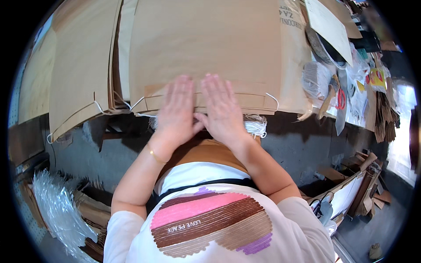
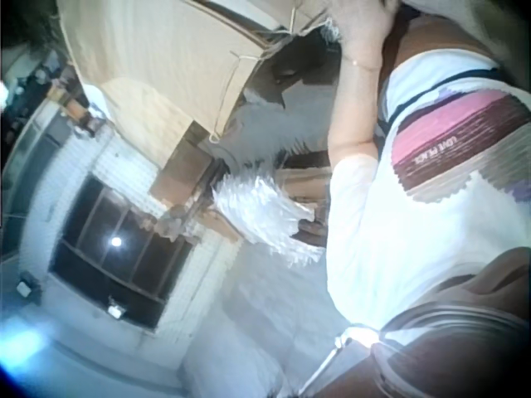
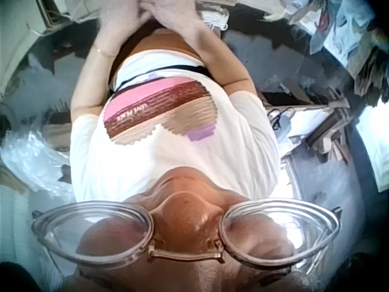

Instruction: The person assembles flat cardboard pieces by applying glue to edges and attaching white strings. They repeatedly dip a brush into a container, spread glue, and press the string onto the cardboard, stacking completed pieces on the table.

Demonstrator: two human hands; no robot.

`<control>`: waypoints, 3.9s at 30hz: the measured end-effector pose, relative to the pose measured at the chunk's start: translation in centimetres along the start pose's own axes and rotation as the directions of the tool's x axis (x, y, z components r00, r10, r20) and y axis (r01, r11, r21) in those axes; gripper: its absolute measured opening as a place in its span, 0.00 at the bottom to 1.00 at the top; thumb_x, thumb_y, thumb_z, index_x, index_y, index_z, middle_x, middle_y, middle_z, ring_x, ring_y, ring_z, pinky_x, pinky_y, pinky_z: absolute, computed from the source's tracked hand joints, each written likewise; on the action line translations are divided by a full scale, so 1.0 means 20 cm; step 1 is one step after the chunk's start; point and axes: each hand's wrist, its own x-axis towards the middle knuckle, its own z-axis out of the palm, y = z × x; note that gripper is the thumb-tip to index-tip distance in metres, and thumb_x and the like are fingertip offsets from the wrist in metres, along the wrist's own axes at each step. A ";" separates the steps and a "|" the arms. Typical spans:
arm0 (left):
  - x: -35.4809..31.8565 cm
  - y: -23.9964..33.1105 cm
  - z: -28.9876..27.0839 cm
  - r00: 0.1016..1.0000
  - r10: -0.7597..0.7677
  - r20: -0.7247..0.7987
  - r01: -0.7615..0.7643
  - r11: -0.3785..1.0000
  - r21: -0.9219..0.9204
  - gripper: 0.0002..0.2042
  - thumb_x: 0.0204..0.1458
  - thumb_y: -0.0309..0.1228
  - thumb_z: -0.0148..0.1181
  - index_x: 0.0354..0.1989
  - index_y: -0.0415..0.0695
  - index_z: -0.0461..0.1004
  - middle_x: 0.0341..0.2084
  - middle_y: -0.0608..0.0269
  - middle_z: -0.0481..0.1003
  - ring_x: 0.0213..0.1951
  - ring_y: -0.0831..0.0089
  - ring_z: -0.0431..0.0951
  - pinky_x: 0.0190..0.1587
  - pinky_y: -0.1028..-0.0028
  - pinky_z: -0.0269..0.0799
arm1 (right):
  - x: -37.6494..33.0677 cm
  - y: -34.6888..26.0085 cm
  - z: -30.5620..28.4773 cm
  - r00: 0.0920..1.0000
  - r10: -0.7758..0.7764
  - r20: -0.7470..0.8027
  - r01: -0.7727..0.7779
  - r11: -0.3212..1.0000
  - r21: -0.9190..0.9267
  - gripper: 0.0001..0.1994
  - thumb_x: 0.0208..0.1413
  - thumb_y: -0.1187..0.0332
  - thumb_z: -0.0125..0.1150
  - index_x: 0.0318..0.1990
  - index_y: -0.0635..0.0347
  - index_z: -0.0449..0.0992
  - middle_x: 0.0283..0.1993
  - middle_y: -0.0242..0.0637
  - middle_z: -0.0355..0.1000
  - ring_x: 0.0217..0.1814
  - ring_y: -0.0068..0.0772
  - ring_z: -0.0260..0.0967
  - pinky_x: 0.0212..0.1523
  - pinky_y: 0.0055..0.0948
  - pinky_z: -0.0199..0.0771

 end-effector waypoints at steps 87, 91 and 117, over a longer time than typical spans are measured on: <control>-0.44 -0.15 -0.15 0.933 -0.137 -0.332 0.136 0.990 -0.025 0.05 0.36 0.21 0.59 0.23 0.33 0.74 0.52 0.51 0.71 0.46 0.58 0.70 0.47 0.64 0.68 | 0.23 -0.38 -0.15 0.954 0.241 -0.180 0.001 0.598 0.801 0.04 0.50 0.75 0.62 0.26 0.65 0.77 0.22 0.34 0.73 0.24 0.20 0.68 0.27 0.22 0.71; -0.36 -0.25 0.01 0.969 -0.138 -0.207 0.153 0.987 0.058 0.05 0.37 0.21 0.57 0.23 0.32 0.74 0.55 0.47 0.68 0.47 0.59 0.70 0.49 0.66 0.69 | 0.15 -0.30 -0.16 0.912 0.395 -0.113 -0.184 0.639 0.747 0.04 0.49 0.75 0.62 0.25 0.65 0.76 0.19 0.34 0.70 0.21 0.19 0.66 0.26 0.22 0.70; -0.31 -0.16 0.01 0.976 -0.087 -0.201 0.125 0.975 0.183 0.03 0.39 0.18 0.57 0.19 0.33 0.70 0.55 0.40 0.67 0.45 0.51 0.71 0.48 0.63 0.70 | -0.12 -0.13 -0.15 0.825 0.241 -0.512 0.213 0.705 0.677 0.07 0.43 0.76 0.67 0.31 0.58 0.75 0.28 0.39 0.73 0.28 0.33 0.73 0.30 0.26 0.73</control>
